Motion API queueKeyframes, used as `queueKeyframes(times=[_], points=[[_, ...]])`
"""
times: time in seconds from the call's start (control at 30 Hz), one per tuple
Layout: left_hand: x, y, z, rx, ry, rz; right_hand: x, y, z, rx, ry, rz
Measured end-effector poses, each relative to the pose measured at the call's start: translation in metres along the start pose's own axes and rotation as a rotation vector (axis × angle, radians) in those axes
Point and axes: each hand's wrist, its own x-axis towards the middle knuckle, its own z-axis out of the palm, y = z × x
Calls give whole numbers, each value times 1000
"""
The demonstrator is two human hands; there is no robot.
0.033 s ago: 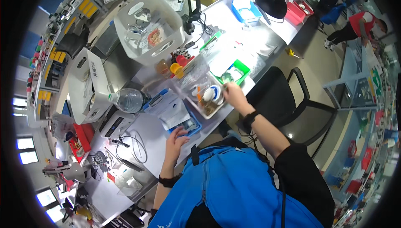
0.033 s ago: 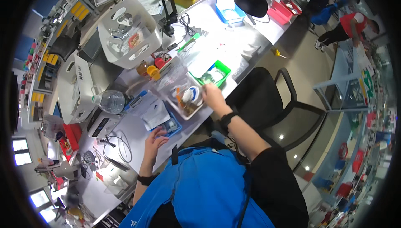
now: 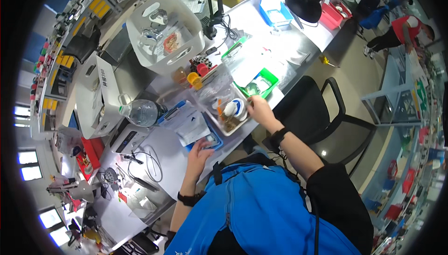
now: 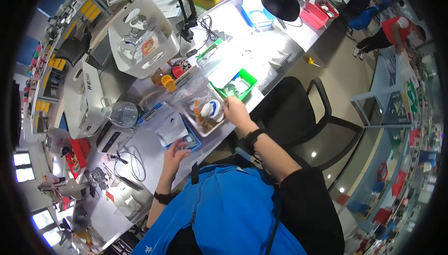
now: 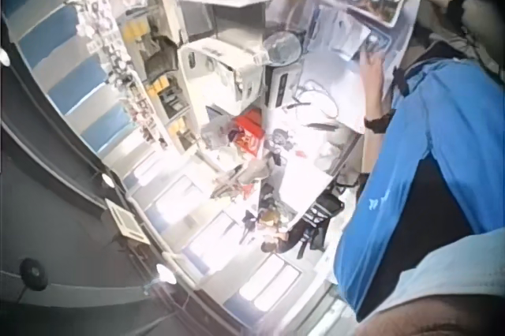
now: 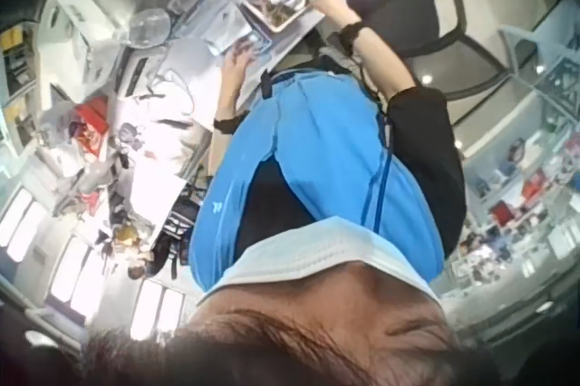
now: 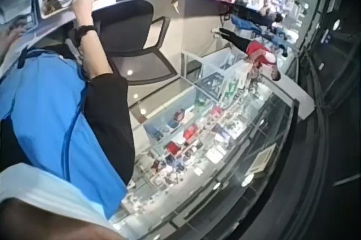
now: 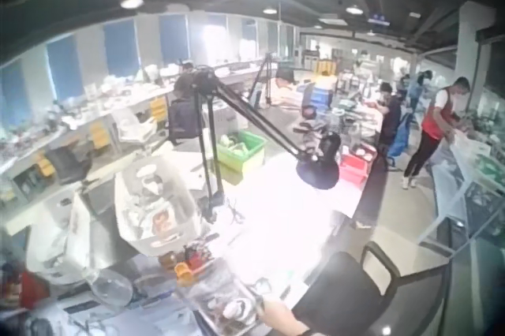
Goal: Measuring a dental bridge mold with a thickness gauge and refining it with a rotary tool at a lab workbench.
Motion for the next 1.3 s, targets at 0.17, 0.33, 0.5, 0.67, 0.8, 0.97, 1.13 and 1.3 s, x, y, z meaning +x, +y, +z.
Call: queueKeyframes(times=[0.17, 0.33, 0.5, 0.67, 0.8, 0.97, 1.13, 1.3], points=[[62, -17, 45, 257, 116, -20, -15, -6, -11, 146, -208, 76], [87, -29, 47, 477, 368, -116, -13, -7, -26, 154, -274, -33], [66, 2, 61, 320, 519, -71, -13, -15, -45, 237, -350, -173], [21, 8, 40, 100, 597, 82, -15, -54, -75, 485, -557, -245], [-32, 8, 17, 42, 675, 9, -2, -34, -78, 464, -830, -184], [-64, 11, 11, -36, 849, -45, 14, 6, -60, 281, -526, 73], [-68, 11, 13, -114, 873, 2, 22, 7, -26, 30, -520, -18], [-60, 16, 17, -137, 856, 21, 18, 24, 1, -65, -515, -60]])
